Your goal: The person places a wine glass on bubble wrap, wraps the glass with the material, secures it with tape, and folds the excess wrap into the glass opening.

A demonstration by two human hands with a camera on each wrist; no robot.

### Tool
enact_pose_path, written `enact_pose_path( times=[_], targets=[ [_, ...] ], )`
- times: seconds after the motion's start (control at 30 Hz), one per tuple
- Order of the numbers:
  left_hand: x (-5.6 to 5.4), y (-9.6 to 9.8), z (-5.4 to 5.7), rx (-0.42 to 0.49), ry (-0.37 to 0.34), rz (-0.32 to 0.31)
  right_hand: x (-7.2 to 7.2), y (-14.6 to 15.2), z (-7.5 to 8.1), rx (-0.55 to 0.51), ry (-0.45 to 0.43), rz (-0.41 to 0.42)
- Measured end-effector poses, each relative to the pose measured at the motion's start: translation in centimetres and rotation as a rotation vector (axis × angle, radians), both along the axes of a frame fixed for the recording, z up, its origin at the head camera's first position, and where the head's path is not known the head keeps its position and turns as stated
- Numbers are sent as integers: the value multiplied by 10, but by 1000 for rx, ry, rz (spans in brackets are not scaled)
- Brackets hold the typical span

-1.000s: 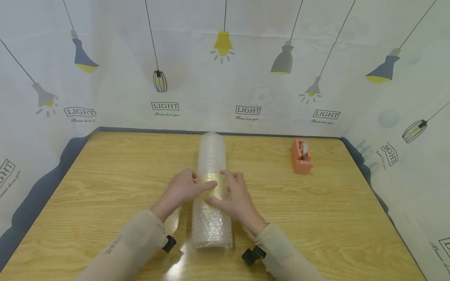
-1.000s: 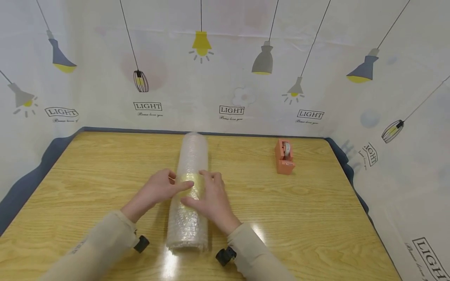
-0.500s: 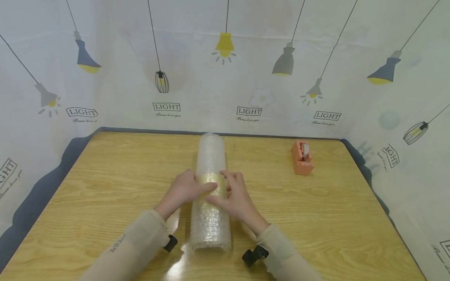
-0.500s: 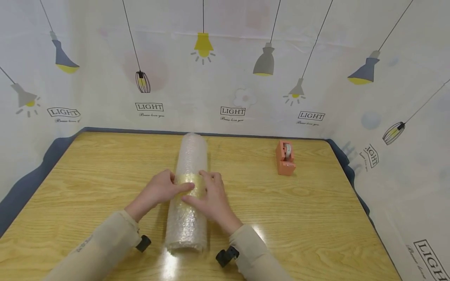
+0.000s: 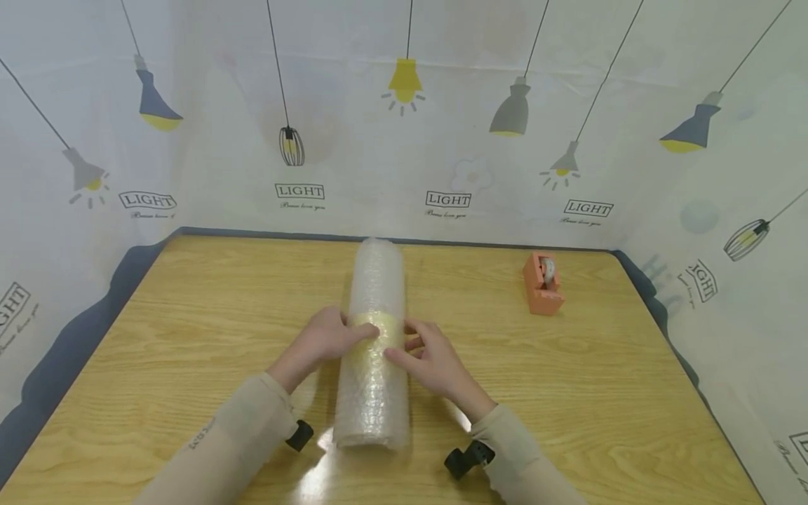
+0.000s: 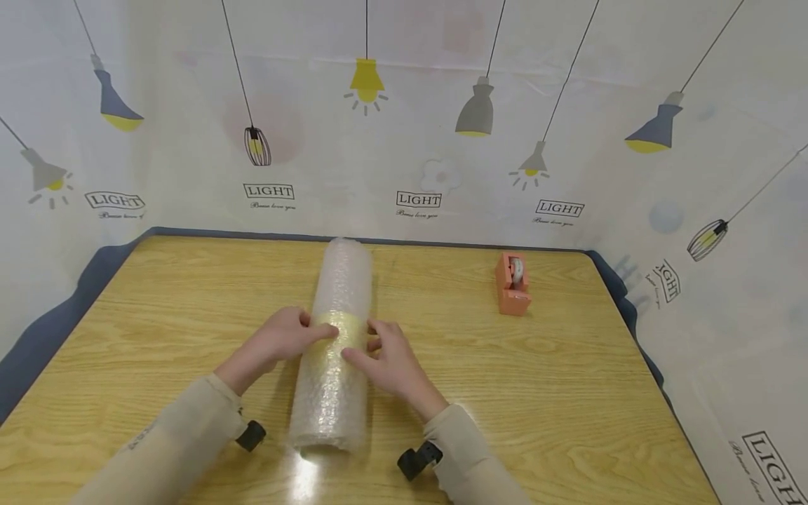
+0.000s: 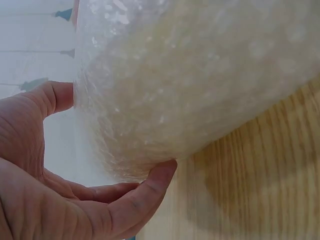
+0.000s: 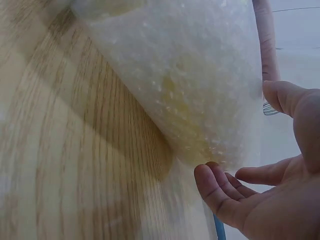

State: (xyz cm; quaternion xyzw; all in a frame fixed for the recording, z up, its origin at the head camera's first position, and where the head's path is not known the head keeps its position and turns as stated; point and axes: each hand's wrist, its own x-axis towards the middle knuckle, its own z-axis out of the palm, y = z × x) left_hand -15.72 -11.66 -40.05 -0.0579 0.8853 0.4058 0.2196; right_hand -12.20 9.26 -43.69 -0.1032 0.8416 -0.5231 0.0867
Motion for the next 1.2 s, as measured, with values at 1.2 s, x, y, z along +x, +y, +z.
enact_pose_path(
  times=[1.2],
  targets=[
    [-5, 5, -22, 385, -110, -15, -1, 30, 4, -23, 212, 123]
  ],
)
